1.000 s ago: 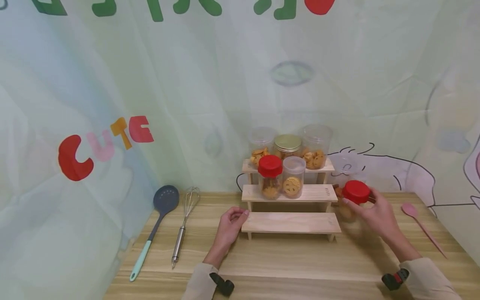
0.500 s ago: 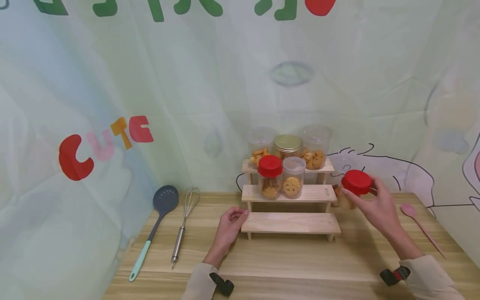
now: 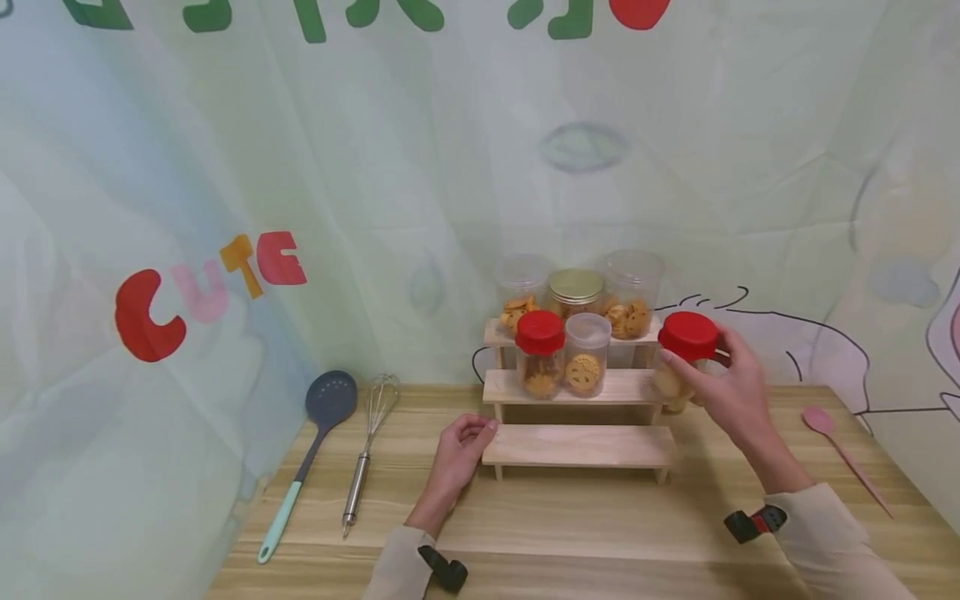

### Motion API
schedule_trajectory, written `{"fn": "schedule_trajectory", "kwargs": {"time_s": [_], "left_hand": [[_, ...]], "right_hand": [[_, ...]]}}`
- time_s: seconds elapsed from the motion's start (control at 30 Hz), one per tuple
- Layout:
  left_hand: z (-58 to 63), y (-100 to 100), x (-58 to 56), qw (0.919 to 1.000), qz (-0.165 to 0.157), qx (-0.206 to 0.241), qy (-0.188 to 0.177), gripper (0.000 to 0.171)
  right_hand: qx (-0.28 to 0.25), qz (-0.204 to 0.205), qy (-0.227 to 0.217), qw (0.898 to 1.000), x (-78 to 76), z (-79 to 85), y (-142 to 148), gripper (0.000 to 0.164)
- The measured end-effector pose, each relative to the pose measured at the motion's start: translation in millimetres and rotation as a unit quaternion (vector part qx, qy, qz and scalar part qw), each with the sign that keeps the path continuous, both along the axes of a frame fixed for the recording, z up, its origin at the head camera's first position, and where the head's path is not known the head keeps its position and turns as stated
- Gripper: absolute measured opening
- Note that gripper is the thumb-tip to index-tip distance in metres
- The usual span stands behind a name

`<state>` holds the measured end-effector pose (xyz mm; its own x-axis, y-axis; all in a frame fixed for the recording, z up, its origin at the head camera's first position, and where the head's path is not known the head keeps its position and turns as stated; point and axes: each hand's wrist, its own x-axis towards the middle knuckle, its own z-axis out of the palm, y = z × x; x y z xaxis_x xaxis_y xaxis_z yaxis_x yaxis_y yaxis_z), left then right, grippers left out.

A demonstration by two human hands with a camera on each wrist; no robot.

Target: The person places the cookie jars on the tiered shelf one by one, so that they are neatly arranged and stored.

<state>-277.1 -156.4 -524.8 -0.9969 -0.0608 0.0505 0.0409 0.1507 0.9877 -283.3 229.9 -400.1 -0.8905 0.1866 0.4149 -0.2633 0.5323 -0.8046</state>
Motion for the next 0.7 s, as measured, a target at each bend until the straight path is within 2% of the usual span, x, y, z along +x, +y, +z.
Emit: {"fn": "schedule_trajectory", "kwargs": {"time_s": [0.23,0.5,0.7], "left_hand": [[1.1,-0.8,-0.2,1.0,-0.002,0.003,-0.005,0.035],[1.0,-0.5,-0.8,1.0,-0.006,0.004,-0.005,0.037],[1.1,-1.7,-1.3,0.9999,-0.006,0.007,-0.005,0.035]], "right_hand": [[-0.023,0.049,0.006,0.998,-8.2,0.9,-28.1,0.079],[-0.027,0.069,-0.003,0.997,-16.5,-5.4,-48.6,0.08],[-0.005,0.082,0.018,0.996,-22.6,-13.5,-50.7,0.079]]}}
